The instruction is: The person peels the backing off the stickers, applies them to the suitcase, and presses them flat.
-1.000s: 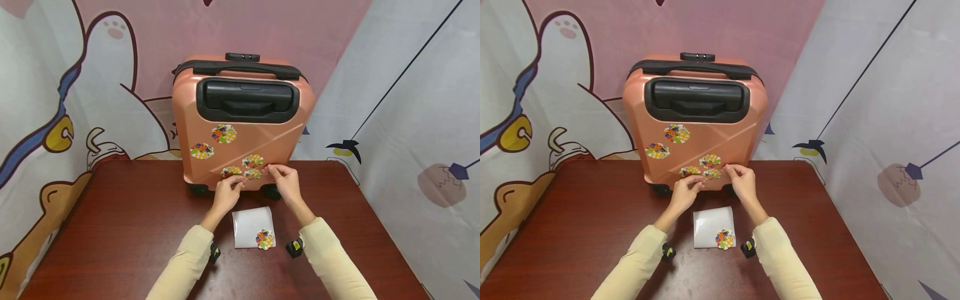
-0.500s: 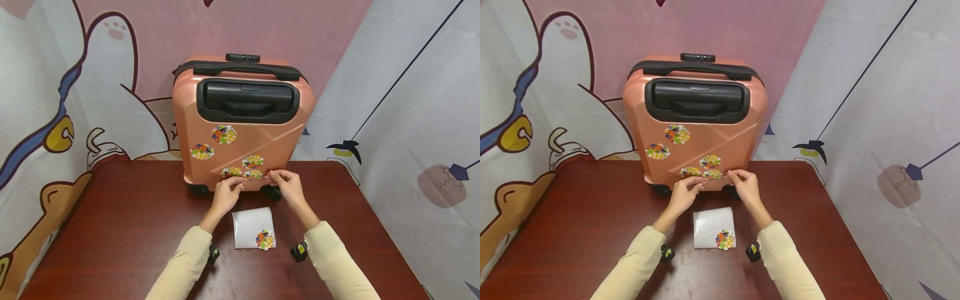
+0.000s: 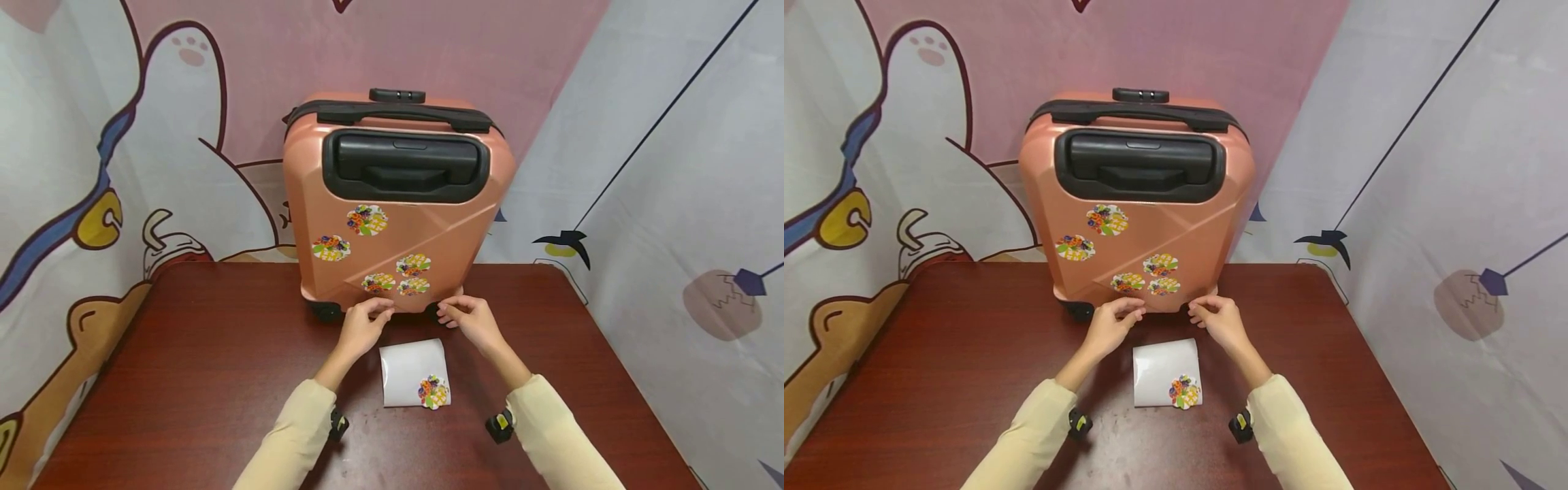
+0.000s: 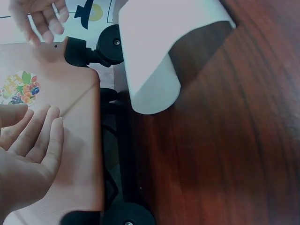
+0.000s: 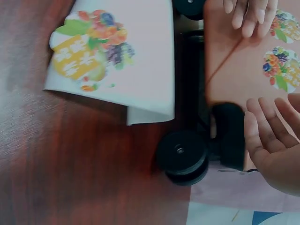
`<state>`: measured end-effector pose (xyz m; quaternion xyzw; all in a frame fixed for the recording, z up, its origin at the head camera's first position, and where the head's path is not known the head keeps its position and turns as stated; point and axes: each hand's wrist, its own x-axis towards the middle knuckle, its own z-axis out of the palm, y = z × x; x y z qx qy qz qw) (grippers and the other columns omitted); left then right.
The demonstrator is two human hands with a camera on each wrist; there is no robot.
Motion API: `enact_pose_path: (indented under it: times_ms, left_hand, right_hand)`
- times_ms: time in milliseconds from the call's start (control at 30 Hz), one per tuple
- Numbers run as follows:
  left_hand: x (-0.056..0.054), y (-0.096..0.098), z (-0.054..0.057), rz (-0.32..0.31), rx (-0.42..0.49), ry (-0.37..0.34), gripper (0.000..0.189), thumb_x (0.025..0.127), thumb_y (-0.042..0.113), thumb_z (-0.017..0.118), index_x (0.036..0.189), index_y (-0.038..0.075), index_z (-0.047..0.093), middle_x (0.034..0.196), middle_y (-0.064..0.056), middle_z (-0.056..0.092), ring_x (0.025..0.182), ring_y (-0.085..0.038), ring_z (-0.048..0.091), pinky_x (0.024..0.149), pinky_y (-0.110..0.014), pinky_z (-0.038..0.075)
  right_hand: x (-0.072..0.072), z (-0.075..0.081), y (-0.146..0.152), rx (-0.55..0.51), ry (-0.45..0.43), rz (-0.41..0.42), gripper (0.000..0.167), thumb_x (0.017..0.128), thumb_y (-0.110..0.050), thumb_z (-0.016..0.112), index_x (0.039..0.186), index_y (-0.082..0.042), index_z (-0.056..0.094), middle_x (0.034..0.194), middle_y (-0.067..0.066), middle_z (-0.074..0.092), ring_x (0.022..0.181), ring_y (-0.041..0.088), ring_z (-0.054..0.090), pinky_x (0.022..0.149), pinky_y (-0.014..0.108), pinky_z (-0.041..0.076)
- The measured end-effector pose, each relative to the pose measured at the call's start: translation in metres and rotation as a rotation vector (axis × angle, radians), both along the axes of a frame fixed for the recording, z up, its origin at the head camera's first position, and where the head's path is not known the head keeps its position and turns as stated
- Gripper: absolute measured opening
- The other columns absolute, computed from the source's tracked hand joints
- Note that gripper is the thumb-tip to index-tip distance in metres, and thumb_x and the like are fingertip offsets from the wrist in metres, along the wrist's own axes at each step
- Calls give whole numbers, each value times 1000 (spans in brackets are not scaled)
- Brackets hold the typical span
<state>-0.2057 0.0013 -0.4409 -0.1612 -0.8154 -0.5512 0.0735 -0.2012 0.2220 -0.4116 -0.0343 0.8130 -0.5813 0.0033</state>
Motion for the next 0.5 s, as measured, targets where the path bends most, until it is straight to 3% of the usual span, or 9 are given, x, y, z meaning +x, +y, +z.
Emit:
enact_pose_path:
  times_ms: [167, 500]
  left_hand:
    - [5, -6, -8, -18, -15, -29, 16, 86, 7, 62, 100, 1, 66, 85, -8, 68, 77, -21, 65, 66, -30, 52]
    - [14, -18, -24, -55, -36, -104, 12, 85, 3, 60, 96, 2, 64, 80, -8, 67, 71, -20, 65, 58, -26, 48]
  right_hand:
    - [8, -12, 7, 37, -55, 13, 18, 87, -2, 58, 98, 12, 63, 86, 20, 65, 73, 26, 65, 66, 39, 53]
    - [24, -33, 17, 38, -131, 78, 20, 83, 0, 62, 96, 15, 61, 83, 26, 63, 72, 32, 61, 65, 42, 52]
